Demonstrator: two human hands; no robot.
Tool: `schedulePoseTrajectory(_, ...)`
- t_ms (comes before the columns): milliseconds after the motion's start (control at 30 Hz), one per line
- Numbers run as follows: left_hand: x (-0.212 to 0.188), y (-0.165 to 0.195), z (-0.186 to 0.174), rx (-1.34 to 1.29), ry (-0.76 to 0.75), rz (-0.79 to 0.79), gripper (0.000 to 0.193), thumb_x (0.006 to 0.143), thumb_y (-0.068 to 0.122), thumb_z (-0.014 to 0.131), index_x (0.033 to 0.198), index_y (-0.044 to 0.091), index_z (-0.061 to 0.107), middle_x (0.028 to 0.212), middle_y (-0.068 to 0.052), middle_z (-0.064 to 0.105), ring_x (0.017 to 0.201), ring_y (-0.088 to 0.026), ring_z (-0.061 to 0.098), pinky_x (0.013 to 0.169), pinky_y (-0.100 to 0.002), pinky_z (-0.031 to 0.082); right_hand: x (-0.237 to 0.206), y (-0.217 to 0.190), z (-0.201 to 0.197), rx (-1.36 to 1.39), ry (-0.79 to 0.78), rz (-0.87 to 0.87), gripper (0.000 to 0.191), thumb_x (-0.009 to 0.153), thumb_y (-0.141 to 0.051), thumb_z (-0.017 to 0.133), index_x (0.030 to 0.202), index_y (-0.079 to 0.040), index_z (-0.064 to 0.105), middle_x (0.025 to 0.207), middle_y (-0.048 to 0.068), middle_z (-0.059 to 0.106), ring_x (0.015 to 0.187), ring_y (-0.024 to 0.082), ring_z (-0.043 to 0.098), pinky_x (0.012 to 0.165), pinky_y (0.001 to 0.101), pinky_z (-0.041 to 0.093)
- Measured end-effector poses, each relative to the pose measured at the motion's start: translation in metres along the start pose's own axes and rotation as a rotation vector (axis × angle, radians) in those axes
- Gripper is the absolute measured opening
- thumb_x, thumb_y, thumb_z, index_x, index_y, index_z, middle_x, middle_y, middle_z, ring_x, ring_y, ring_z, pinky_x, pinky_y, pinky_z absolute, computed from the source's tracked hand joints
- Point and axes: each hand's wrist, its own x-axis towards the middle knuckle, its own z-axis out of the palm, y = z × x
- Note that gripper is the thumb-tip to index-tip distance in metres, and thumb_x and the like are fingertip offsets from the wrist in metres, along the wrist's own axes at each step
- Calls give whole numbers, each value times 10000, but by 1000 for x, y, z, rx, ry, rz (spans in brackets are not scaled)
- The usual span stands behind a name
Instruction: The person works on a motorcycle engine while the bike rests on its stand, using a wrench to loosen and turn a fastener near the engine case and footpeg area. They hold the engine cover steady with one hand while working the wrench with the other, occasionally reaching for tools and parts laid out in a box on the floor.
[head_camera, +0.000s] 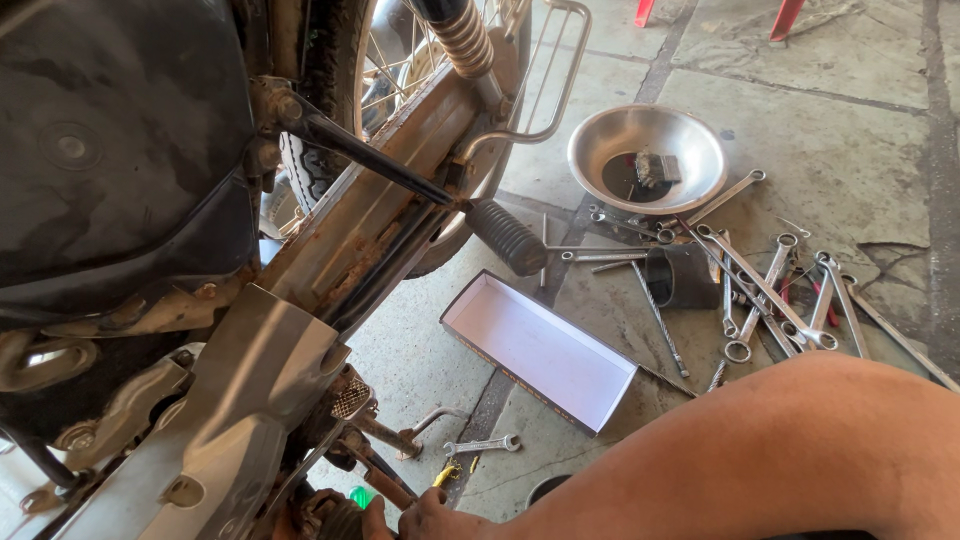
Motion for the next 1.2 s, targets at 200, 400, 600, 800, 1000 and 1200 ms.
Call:
schedulePoseTrajectory(200, 2, -3, 21, 1, -8, 2, 270, 925, -38, 557, 1176, 49, 604, 1083, -130, 670, 815, -190, 661, 633, -302, 559, 8, -2, 16, -60, -170, -52, 270, 923, -90, 654, 1151, 54, 671, 1146, 179, 681, 1063, 272, 703, 832, 425, 593)
schedulePoseTrajectory(400, 7, -6, 56, 1, -12, 3, 272, 926, -37, 555, 1179, 51, 603, 1087, -132, 670, 818, -191, 664, 633, -302, 561, 1, 1, -1, 67, -98, -48, 335, 921, -121, 627, 1194, 70, 658, 1210, 252, 656, 1033, 361, 704, 818, 491, 582)
schedulePoseTrajectory(600, -7, 19, 15, -51, -34, 39, 274, 926, -37, 553, 1181, 53, 601, 1092, -133, 669, 821, -192, 666, 634, -302, 564, -38, -1, -74, 154, -139, -92, 508, 1009, -192, 510, 1363, 171, 547, 1405, 554, 352, 951, 549, 669, 782, 686, 523)
schedulePoseTrajectory(800, 11, 13, 39, -276, 36, 82, 309, 907, -66, 567, 1180, 80, 579, 1106, -139, 661, 810, -183, 655, 603, -287, 552, -45, 3, -121, 316, 12, 7, 501, 997, -193, 445, 1492, -115, 439, 1356, 574, 301, 894, 561, 643, 797, 653, 510)
schedulePoseTrajectory(1000, -7, 23, 64, -123, 89, 298, 126, 938, -64, 605, 1050, -10, 624, 910, -107, 661, 664, -124, 549, 517, -253, 458, -43, 3, -118, 204, 23, 5, 536, 955, -191, 459, 1482, -103, 424, 1343, 553, 343, 958, 523, 651, 721, 562, 545)
schedulePoseTrajectory(1200, -21, 33, 74, -1, 73, 497, 153, 947, -27, 580, 892, -64, 718, 772, -98, 682, 593, -111, 568, 506, -243, 439, -45, 0, -117, 148, 41, 14, 562, 946, -215, 462, 1498, -117, 418, 1333, 508, 396, 948, 470, 671, 745, 567, 556)
